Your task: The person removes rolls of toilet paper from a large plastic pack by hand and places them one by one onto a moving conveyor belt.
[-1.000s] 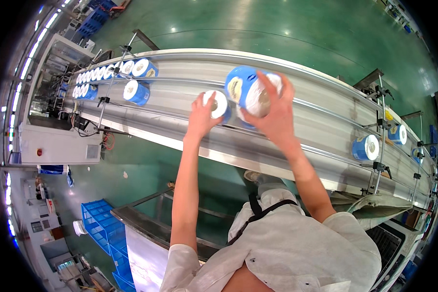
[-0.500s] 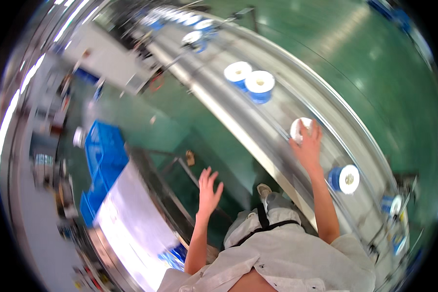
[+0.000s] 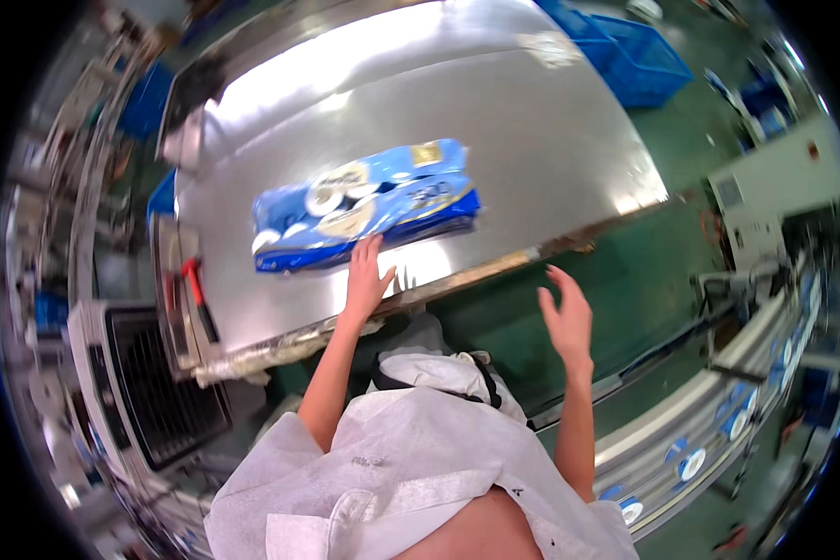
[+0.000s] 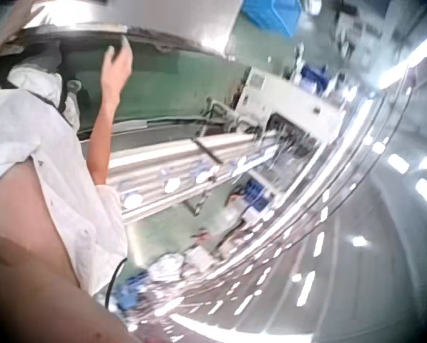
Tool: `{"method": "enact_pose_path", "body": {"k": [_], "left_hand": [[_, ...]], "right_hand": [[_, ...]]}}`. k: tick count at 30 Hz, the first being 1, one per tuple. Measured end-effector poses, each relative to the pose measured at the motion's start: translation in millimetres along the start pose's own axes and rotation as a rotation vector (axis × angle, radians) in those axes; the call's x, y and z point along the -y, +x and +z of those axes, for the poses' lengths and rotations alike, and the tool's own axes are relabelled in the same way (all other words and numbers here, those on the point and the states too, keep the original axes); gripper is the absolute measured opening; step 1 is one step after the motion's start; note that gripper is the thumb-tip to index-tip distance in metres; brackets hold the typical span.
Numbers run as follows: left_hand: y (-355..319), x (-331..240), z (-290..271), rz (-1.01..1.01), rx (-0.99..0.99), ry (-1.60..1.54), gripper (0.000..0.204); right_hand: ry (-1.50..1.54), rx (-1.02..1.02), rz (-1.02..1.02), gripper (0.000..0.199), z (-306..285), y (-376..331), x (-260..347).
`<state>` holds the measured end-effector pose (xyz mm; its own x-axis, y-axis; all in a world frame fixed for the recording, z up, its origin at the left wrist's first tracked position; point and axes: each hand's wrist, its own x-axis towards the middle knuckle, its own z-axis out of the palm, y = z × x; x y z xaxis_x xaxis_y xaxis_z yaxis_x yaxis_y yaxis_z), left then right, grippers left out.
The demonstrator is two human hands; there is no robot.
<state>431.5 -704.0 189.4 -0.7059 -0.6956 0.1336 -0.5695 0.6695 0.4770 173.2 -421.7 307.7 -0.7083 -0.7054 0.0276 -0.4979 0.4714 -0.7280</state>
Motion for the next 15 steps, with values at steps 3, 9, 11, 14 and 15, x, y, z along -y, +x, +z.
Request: {"method": "enact_pose_path", "body": {"k": [3, 9, 11, 14, 15], "left_hand": [[-2.9, 60.6, -8.4, -0.166, -0.022, 0.19, 0.108], [22.1, 167.4, -58.4, -0.172, -0.039, 0.151, 0.072], [20.4, 195.0, -74.6, -0.125, 0.077, 0.127, 0.056], [10.4, 211.1, -96.0, -0.069, 0.212, 0.086, 0.036], [7.7, 211.9, -94.4, -0.037, 0.218, 0.086, 0.033]], "right_hand": [[-0.031, 0.333, -0.306, 0.05, 98.6, 58.5, 57.1], [-0.291, 0.406, -0.766, 0.067, 273.6, 160.1, 127.1], [-0.415, 0.565, -0.743, 0.066, 307.2, 180.5, 123.4], [-0.442, 0.693, -0.731, 0.063, 338.8, 186.1, 111.5], [-0.42, 0.667, -0.763, 0.063, 336.0, 187.5, 119.9]]}}
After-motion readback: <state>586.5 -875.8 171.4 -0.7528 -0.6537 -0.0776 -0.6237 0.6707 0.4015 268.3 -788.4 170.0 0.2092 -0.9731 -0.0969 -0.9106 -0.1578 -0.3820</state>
